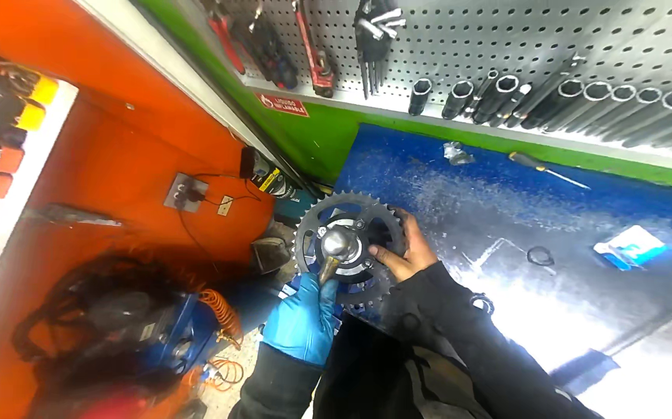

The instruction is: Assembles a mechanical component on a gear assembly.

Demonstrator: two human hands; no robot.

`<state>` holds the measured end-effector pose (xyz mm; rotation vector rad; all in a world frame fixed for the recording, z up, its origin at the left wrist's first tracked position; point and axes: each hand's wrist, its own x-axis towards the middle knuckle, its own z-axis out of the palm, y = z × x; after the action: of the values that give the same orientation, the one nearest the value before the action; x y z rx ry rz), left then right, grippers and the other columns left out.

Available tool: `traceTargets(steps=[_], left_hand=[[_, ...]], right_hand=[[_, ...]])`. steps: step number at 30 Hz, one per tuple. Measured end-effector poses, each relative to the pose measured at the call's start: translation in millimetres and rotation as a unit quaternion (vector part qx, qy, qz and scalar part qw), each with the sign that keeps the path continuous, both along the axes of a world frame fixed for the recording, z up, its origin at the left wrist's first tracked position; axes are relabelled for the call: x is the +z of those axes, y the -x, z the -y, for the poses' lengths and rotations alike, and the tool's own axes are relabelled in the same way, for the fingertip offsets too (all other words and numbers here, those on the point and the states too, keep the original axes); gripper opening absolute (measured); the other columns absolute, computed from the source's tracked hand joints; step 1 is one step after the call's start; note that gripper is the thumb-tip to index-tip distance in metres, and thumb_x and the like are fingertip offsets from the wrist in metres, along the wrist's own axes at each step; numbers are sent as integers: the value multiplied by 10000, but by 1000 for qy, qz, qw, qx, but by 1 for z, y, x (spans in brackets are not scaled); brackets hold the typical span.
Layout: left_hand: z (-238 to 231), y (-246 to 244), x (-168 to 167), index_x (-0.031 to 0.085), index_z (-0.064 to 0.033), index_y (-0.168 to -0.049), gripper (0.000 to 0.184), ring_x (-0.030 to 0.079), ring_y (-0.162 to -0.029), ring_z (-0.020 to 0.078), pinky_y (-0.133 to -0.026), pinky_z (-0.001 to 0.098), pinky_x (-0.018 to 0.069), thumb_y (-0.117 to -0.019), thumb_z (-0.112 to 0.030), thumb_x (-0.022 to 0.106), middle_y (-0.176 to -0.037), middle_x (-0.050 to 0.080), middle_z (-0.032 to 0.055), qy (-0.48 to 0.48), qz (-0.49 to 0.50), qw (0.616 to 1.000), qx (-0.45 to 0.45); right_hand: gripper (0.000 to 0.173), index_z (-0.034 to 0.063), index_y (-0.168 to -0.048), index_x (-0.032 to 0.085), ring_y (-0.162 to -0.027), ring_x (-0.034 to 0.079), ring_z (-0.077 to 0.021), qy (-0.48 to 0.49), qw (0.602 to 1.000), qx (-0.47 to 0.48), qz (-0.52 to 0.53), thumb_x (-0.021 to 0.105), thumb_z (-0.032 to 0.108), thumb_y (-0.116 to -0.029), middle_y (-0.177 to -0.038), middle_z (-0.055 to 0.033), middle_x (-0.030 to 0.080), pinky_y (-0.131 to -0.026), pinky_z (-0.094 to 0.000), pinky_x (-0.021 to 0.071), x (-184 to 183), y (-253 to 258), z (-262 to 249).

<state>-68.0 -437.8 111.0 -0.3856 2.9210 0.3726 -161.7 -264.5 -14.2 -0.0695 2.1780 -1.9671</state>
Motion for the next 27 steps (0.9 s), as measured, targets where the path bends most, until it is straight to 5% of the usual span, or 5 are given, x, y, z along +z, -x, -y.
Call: traceTargets(steps=[9, 14, 19, 23, 27], left_hand=[[13, -5, 44, 636, -81, -1118, 468, 559, -519, 66, -450, 241, 506, -1094, -479, 391, -676, 590, -16, -291, -229, 928, 37], [11, -21, 28, 589, -12, -1201, 433, 605, -561, 152, -507, 282, 532, -1037, -411, 557, -725, 599, 67, -793, -87, 568, 203], [39, -24, 2, 515, -167, -1327, 428, 656, -576, 143, -470, 284, 590, -958, -216, 726, -950, 686, 78, -708, -195, 676, 66], [53, -27, -9, 634, -123, -1258, 308, 599, -549, 97, -461, 226, 509, -1030, -329, 611, -816, 668, 64, -756, -119, 642, 48], [46, -19, -12, 635, -191, -1310, 340, 599, -563, 82, -498, 249, 550, -995, -313, 673, -810, 675, -8, -502, -184, 843, 60]], right_hand=[[874, 13, -1523, 350, -1163, 650, -211, -10, 1000, 4, -3, 817, 184, -804, -1365, -194, 591, -994, -390, 555, -1, 0, -1], [859, 26, -1513, 359, -1163, 653, -210, -34, 999, 5, -11, 822, 209, -813, -1348, -174, 609, -993, -408, 557, 1, 1, -2], [857, 33, -1512, 365, -1123, 670, -164, -19, 1000, 1, -23, 822, 234, -815, -1319, -147, 623, -958, -360, 582, -7, -1, -2], [847, 30, -1512, 368, -1126, 670, -154, 1, 1000, -5, -17, 814, 167, -806, -1320, -134, 628, -964, -349, 584, -3, -3, 0], [856, 39, -1513, 377, -1155, 656, -169, -7, 1000, -13, -7, 822, 196, -799, -1345, -145, 612, -980, -361, 571, -2, -4, 0]])
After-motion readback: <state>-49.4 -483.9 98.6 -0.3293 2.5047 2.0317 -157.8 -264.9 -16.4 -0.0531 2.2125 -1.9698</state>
